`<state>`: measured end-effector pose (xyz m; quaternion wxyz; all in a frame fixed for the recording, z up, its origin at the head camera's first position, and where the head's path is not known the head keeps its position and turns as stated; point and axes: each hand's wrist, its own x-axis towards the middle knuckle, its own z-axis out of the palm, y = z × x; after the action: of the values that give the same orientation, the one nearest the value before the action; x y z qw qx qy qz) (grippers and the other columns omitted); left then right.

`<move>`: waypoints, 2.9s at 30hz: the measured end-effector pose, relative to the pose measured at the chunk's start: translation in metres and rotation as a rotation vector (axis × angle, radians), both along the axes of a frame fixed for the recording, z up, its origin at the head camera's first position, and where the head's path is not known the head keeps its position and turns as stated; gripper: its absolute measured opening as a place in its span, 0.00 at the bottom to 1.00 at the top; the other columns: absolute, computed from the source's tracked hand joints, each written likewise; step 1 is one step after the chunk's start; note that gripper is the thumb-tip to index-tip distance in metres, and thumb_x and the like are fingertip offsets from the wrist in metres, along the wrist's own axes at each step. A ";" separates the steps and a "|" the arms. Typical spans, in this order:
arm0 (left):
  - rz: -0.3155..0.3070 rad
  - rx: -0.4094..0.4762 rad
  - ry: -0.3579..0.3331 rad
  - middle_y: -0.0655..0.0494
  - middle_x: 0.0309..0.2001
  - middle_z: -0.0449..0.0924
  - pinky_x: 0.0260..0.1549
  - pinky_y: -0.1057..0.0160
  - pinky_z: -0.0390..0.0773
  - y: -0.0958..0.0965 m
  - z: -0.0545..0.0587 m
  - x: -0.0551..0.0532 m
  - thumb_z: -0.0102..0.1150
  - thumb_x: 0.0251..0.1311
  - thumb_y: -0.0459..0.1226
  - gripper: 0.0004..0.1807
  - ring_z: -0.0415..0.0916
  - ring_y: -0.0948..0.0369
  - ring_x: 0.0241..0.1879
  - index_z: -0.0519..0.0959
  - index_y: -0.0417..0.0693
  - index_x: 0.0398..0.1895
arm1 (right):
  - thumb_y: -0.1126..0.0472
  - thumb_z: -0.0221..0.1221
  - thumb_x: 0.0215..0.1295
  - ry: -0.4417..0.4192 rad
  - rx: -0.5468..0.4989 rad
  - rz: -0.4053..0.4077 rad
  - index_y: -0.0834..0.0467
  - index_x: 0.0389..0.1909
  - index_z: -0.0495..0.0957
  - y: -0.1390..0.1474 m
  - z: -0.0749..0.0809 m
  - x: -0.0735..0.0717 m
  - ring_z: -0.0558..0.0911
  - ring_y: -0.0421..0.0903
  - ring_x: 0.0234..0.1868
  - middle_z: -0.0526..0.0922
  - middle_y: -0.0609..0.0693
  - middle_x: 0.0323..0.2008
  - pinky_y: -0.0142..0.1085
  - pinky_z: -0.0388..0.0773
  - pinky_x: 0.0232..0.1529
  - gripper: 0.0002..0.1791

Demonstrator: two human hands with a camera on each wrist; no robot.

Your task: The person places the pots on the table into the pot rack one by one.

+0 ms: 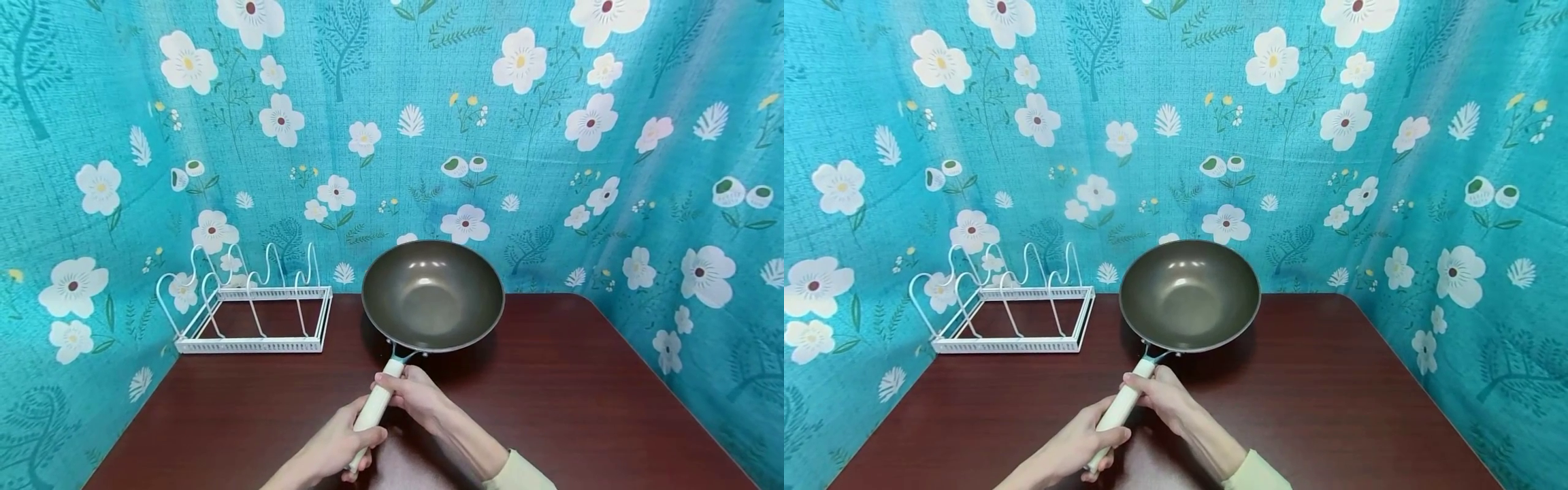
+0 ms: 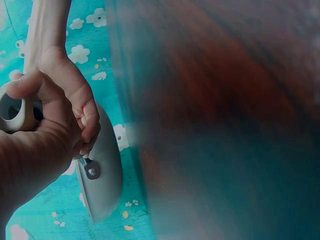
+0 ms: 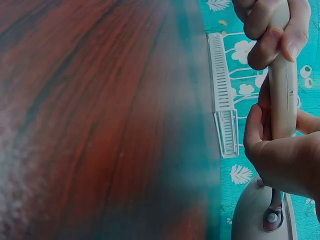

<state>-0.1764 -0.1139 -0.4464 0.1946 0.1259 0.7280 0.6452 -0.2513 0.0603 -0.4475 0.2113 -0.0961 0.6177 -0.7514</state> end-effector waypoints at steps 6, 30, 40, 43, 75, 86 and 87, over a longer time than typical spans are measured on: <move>0.014 -0.013 0.029 0.55 0.15 0.70 0.04 0.69 0.64 -0.001 0.006 0.003 0.59 0.61 0.34 0.30 0.67 0.67 0.10 0.64 0.43 0.66 | 0.61 0.61 0.68 0.009 -0.018 0.003 0.67 0.46 0.72 -0.004 0.005 0.000 0.83 0.39 0.38 0.82 0.49 0.35 0.31 0.82 0.45 0.14; 0.134 -0.026 0.097 0.53 0.13 0.70 0.04 0.67 0.64 -0.002 0.031 0.002 0.59 0.61 0.34 0.32 0.66 0.65 0.10 0.61 0.48 0.68 | 0.64 0.59 0.62 0.147 0.100 0.015 0.65 0.40 0.77 -0.021 0.043 -0.012 0.77 0.36 0.29 0.83 0.45 0.28 0.27 0.74 0.33 0.09; 0.215 -0.043 0.132 0.52 0.13 0.70 0.04 0.66 0.64 -0.005 0.039 0.006 0.59 0.62 0.35 0.34 0.66 0.63 0.10 0.60 0.55 0.71 | 0.64 0.59 0.60 0.207 0.131 0.006 0.65 0.44 0.73 -0.036 0.057 -0.013 0.81 0.40 0.35 0.84 0.49 0.31 0.31 0.77 0.43 0.12; 0.233 -0.044 0.135 0.52 0.13 0.70 0.05 0.66 0.64 -0.006 0.040 0.007 0.59 0.63 0.35 0.34 0.67 0.63 0.10 0.60 0.55 0.71 | 0.63 0.60 0.60 0.211 0.170 -0.017 0.64 0.46 0.72 -0.039 0.061 -0.012 0.81 0.41 0.36 0.84 0.51 0.33 0.31 0.76 0.44 0.15; 0.568 -0.402 0.482 0.41 0.53 0.80 0.31 0.67 0.77 -0.018 0.044 0.011 0.61 0.62 0.36 0.43 0.78 0.63 0.32 0.51 0.48 0.78 | 0.52 0.70 0.51 0.556 0.493 -0.159 0.54 0.32 0.78 -0.074 0.098 -0.001 0.72 0.44 0.36 0.72 0.54 0.38 0.31 0.73 0.33 0.14; 0.638 -0.531 0.552 0.44 0.64 0.74 0.39 0.55 0.77 -0.018 0.045 0.012 0.61 0.60 0.35 0.47 0.78 0.54 0.45 0.47 0.56 0.79 | 0.59 0.70 0.53 0.518 0.322 -0.028 0.59 0.44 0.76 -0.074 0.105 -0.007 0.73 0.42 0.32 0.74 0.50 0.31 0.33 0.72 0.34 0.19; 0.647 -0.542 0.548 0.44 0.64 0.74 0.38 0.56 0.77 -0.019 0.045 0.013 0.61 0.60 0.35 0.48 0.78 0.54 0.44 0.46 0.58 0.79 | 0.59 0.69 0.54 0.524 0.311 -0.006 0.59 0.45 0.76 -0.074 0.106 -0.008 0.74 0.42 0.31 0.75 0.49 0.30 0.32 0.72 0.34 0.19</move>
<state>-0.1636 -0.1327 -0.4012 -0.1880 0.0036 0.8955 0.4033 -0.2590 -0.0142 -0.3416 0.0547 -0.2513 0.7591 -0.5980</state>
